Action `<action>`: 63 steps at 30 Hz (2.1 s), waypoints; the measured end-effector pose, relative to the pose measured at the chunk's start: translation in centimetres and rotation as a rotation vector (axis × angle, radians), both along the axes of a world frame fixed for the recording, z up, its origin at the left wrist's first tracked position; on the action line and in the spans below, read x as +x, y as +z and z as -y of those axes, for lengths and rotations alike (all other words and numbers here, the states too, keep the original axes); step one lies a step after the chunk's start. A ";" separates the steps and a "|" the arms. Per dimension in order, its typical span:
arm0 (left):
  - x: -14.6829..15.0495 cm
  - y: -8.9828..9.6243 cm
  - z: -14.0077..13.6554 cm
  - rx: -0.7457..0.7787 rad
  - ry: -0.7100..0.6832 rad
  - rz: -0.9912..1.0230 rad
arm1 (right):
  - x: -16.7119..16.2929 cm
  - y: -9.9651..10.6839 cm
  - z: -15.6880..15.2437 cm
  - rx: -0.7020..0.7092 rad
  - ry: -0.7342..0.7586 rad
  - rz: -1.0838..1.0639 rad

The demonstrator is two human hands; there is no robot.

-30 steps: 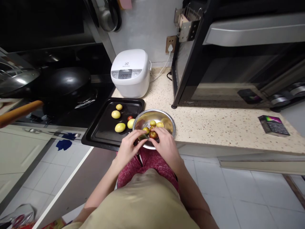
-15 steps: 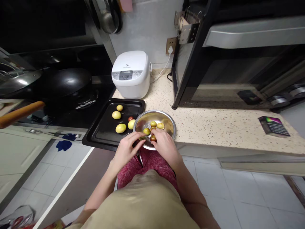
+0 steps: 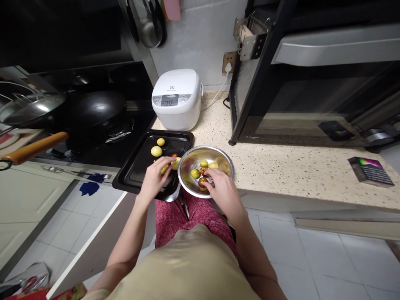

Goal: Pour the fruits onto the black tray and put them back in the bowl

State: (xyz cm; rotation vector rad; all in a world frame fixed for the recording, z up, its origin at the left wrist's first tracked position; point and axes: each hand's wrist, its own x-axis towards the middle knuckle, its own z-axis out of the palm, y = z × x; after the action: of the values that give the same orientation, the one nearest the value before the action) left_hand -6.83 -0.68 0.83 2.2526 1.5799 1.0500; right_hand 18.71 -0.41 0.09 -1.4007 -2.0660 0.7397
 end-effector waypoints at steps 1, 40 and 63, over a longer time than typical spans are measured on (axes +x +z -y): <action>-0.8 -0.1 -0.8 -0.012 0.018 -0.021 | 0.2 0.0 0.0 0.017 -0.015 -0.016; 3.8 2.4 -5.2 -0.180 -0.269 -0.379 | 1.9 -0.4 0.5 0.210 -0.154 -0.177; 3.5 2.5 -5.3 -0.054 -0.165 -0.543 | 2.1 -1.2 0.4 0.236 -0.135 -0.147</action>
State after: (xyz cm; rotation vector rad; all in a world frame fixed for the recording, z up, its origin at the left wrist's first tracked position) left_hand -3.31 4.58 3.33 2.7212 1.5267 0.3598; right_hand 20.86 -0.76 -1.08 -1.2977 -1.8578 0.5081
